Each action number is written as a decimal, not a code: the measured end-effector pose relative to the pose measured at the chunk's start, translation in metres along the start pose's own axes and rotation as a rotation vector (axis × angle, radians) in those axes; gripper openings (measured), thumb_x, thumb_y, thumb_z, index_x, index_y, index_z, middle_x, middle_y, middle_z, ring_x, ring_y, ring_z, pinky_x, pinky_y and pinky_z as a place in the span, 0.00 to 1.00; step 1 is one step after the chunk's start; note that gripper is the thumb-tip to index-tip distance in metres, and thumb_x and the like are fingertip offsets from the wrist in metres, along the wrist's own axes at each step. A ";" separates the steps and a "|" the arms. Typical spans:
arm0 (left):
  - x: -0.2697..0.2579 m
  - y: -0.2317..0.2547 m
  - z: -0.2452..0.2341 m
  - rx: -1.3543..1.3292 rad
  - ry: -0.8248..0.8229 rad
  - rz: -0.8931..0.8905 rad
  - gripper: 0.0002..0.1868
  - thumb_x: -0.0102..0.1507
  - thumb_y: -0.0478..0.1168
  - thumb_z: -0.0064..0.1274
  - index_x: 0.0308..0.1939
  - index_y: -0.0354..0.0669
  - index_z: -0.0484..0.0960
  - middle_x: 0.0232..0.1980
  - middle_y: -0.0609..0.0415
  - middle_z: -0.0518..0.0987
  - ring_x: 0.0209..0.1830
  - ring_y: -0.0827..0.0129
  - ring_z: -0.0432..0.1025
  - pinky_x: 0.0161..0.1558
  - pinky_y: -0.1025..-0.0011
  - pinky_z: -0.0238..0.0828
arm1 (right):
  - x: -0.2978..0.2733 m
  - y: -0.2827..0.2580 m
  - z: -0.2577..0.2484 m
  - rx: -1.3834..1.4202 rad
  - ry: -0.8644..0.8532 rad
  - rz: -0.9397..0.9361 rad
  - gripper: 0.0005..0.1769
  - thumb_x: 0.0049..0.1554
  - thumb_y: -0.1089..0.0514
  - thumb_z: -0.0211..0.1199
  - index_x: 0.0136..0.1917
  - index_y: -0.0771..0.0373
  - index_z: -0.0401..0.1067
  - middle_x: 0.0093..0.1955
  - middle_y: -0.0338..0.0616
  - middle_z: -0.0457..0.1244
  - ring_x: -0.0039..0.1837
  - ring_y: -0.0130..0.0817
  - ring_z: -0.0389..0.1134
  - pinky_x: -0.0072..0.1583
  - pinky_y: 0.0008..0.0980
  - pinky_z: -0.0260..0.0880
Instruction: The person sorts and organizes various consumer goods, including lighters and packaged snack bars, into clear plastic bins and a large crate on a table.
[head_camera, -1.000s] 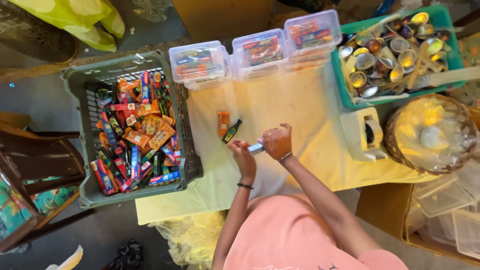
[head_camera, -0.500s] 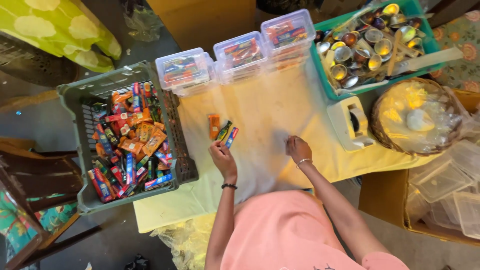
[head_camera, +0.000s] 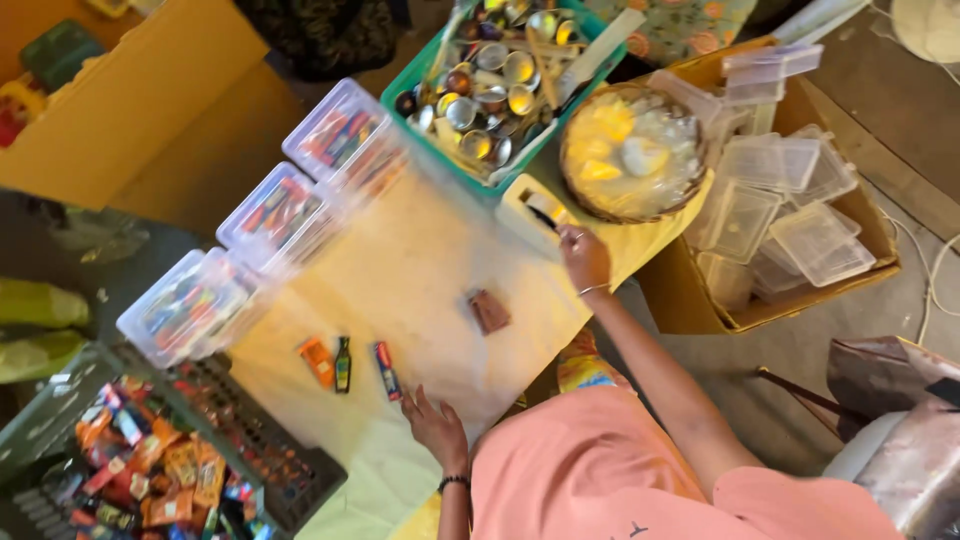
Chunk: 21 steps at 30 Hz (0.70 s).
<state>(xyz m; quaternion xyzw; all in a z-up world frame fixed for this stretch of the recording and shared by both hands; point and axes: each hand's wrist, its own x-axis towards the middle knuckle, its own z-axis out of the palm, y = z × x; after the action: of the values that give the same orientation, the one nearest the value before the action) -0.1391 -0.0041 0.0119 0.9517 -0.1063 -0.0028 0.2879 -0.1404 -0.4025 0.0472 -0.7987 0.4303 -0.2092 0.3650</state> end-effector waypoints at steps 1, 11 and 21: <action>-0.002 0.004 -0.002 -0.003 -0.006 0.011 0.29 0.61 0.34 0.52 0.67 0.35 0.68 0.74 0.30 0.61 0.75 0.37 0.55 0.70 0.48 0.55 | 0.016 0.013 -0.018 -0.001 0.011 0.006 0.11 0.61 0.58 0.61 0.54 0.59 0.80 0.43 0.51 0.69 0.43 0.44 0.72 0.48 0.40 0.71; 0.036 0.105 0.030 -0.133 -0.073 0.018 0.19 0.63 0.35 0.53 0.58 0.37 0.76 0.69 0.37 0.69 0.66 0.44 0.65 0.64 0.53 0.64 | 0.174 0.087 -0.115 -0.462 0.092 -0.338 0.27 0.51 0.55 0.71 0.64 0.57 0.74 0.64 0.49 0.65 0.65 0.52 0.63 0.64 0.49 0.63; 0.168 0.364 0.172 -0.451 -0.394 0.717 0.13 0.64 0.35 0.54 0.52 0.41 0.82 0.55 0.50 0.81 0.52 0.50 0.75 0.55 0.58 0.72 | 0.185 0.107 -0.105 -0.452 -0.056 -0.477 0.43 0.47 0.45 0.76 0.72 0.59 0.66 0.60 0.50 0.63 0.62 0.54 0.63 0.64 0.50 0.65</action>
<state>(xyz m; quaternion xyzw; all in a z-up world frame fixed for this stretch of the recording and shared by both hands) -0.0594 -0.4276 0.0777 0.7500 -0.4777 -0.1070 0.4449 -0.1658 -0.6390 0.0374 -0.9432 0.2562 -0.1659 0.1308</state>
